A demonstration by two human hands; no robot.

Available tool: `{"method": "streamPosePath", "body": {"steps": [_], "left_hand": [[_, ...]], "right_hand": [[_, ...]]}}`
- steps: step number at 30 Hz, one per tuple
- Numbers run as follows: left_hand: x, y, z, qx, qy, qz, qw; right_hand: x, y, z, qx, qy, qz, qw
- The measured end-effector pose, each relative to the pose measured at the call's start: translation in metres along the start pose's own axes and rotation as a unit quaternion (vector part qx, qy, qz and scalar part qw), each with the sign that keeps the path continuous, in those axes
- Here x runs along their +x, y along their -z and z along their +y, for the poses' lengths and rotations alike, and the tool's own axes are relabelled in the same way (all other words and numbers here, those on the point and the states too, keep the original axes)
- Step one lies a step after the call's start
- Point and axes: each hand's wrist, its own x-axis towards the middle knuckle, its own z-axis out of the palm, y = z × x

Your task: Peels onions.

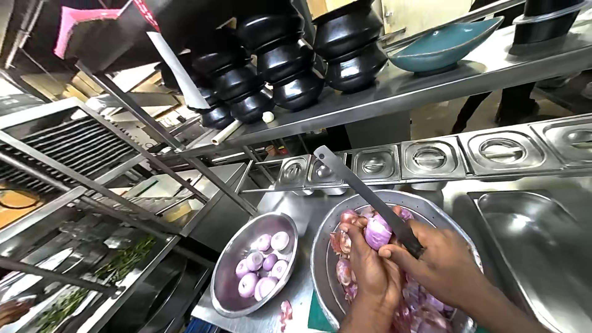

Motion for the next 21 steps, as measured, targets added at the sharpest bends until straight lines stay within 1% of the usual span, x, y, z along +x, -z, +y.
{"method": "streamPosePath", "body": {"steps": [6,8,12,18,19,21], "left_hand": [[-0.006,0.003,-0.003,-0.035,0.013,-0.038,0.999],[-0.007,0.003,-0.003,-0.037,0.01,-0.052,0.998],[-0.007,0.005,-0.005,-0.025,-0.002,-0.104,0.994],[-0.008,0.001,-0.009,0.042,-0.11,-0.068,0.991],[-0.008,0.002,-0.01,0.054,-0.124,-0.061,0.989],[-0.004,0.01,-0.013,0.068,-0.119,-0.069,0.988]], "right_hand": [[-0.002,-0.003,0.0,0.024,0.004,0.028,0.999],[-0.003,-0.003,0.0,0.031,0.022,0.035,0.999],[-0.006,-0.004,-0.001,0.051,0.056,0.039,0.996],[-0.011,-0.005,-0.008,0.041,0.083,0.038,0.995],[-0.013,-0.007,-0.009,0.026,0.103,0.047,0.993],[-0.019,-0.011,-0.012,-0.04,0.156,0.062,0.985]]}}
